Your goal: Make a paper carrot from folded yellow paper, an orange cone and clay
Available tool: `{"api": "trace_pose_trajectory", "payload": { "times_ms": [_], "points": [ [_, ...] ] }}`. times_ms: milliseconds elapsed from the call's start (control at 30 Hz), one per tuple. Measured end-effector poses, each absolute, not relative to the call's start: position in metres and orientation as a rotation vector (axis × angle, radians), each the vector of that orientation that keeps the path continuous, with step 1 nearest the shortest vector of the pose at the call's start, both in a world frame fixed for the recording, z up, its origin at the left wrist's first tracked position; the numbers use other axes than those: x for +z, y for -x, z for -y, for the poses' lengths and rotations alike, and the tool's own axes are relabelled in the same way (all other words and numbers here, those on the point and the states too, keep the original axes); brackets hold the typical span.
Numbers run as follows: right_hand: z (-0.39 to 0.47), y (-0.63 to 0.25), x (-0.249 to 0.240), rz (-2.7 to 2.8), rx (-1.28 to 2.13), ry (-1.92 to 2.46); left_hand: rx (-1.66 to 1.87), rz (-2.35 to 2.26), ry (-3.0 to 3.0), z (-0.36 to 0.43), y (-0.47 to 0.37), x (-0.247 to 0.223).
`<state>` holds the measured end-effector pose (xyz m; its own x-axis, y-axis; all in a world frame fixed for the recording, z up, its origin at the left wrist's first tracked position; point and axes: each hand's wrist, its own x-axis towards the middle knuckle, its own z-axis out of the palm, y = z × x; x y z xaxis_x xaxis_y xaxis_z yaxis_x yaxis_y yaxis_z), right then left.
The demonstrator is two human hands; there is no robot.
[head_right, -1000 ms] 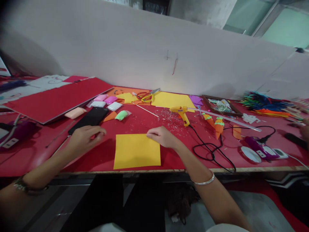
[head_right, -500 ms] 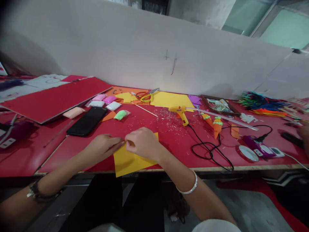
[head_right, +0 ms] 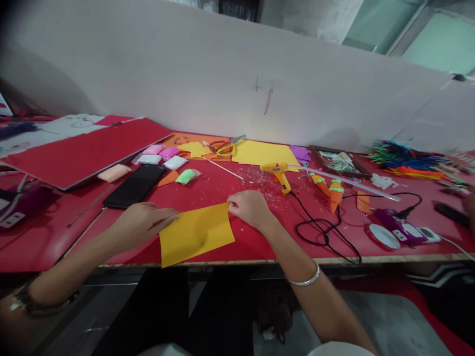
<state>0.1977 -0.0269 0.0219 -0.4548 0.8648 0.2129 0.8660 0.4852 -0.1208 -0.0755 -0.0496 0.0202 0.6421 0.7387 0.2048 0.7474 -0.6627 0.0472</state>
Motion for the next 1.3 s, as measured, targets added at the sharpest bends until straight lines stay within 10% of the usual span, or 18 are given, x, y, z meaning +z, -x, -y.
{"api": "trace_pose_trajectory", "payload": {
  "times_ms": [1300],
  "points": [
    [0.043, -0.188, 0.039, 2.485, 0.639, 1.071, -0.447, 1.103, 2.941, 0.034, 0.049, 0.031]
  ]
}}
